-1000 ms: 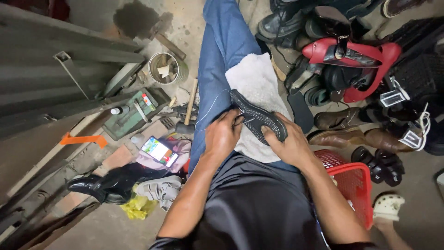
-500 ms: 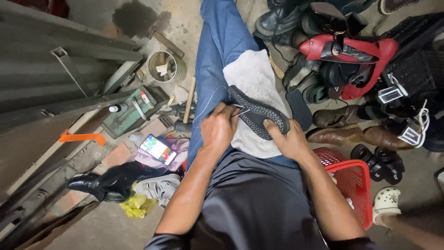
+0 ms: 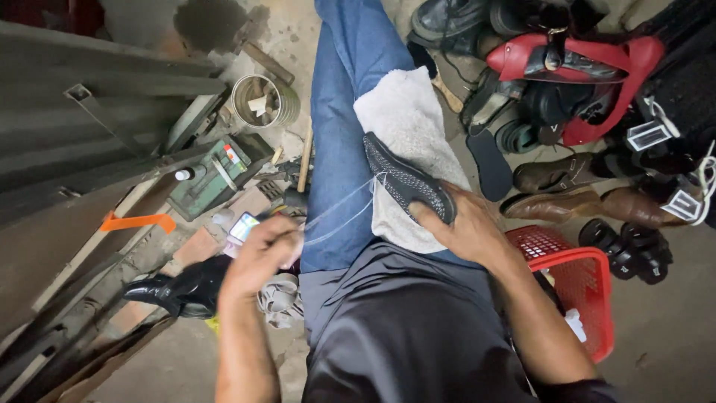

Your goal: Hand-sewing a rubber sole onto a shoe using a needle and thread.

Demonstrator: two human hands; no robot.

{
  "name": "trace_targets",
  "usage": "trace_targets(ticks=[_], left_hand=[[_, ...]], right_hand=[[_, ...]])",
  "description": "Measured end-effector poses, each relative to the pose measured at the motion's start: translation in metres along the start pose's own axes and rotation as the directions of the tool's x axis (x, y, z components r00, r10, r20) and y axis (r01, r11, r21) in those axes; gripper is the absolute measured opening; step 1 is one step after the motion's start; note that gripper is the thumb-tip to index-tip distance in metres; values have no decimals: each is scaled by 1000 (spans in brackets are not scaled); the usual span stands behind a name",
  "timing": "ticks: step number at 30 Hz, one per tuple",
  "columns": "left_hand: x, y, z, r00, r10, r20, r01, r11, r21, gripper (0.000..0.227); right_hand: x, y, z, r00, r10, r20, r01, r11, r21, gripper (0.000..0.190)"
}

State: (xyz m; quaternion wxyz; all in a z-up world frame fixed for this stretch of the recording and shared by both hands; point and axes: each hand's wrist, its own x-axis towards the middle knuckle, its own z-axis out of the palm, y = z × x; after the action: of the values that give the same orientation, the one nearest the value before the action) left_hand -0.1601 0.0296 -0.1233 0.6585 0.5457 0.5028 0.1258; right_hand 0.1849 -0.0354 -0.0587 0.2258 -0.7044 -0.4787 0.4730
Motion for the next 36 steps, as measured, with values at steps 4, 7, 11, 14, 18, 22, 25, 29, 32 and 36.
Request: trace_targets(ticks=[4, 7, 11, 14, 18, 22, 25, 29, 32, 36], left_hand=[[-28, -24, -36, 933, -141, -331, 223, 948, 226, 11], [-21, -26, -28, 823, -234, -517, 524, 663, 535, 23], [14, 35, 42, 895, 137, -424, 184, 752, 633, 33], [35, 50, 88, 898, 357, -258, -176, 828, 532, 41], [64, 27, 114, 959, 248, -134, -135, 822, 554, 36], [65, 15, 122, 960, 242, -138, -121, 808, 577, 21], [65, 13, 129, 957, 235, -170, -113, 841, 529, 25], [74, 10, 133, 973, 177, -147, -72, 841, 536, 23], [80, 15, 138, 977, 176, -117, -82, 825, 560, 21], [83, 23, 141, 977, 169, -132, -56, 794, 605, 20]], right_hand=[[1, 54, -4, 980, -96, 177, 87, 995, 58, 37], [4, 110, -16, 990, -84, 116, 61, 981, 186, 36], [4, 135, -27, 989, -61, -134, 132, 772, 622, 21], [8, 121, -16, 972, -64, -227, 227, 510, 829, 24], [9, 137, 11, 964, -123, -237, 259, 222, 940, 19], [-1, 79, 10, 952, -307, -8, 206, 620, 757, 67], [-3, 62, 2, 963, -155, 222, 54, 914, 402, 77], [-2, 81, -3, 967, -52, 250, -41, 934, 356, 41], [-5, 93, 3, 982, -152, 114, 97, 916, 390, 25], [-16, 106, 19, 988, -149, -29, 150, 918, 367, 37]])
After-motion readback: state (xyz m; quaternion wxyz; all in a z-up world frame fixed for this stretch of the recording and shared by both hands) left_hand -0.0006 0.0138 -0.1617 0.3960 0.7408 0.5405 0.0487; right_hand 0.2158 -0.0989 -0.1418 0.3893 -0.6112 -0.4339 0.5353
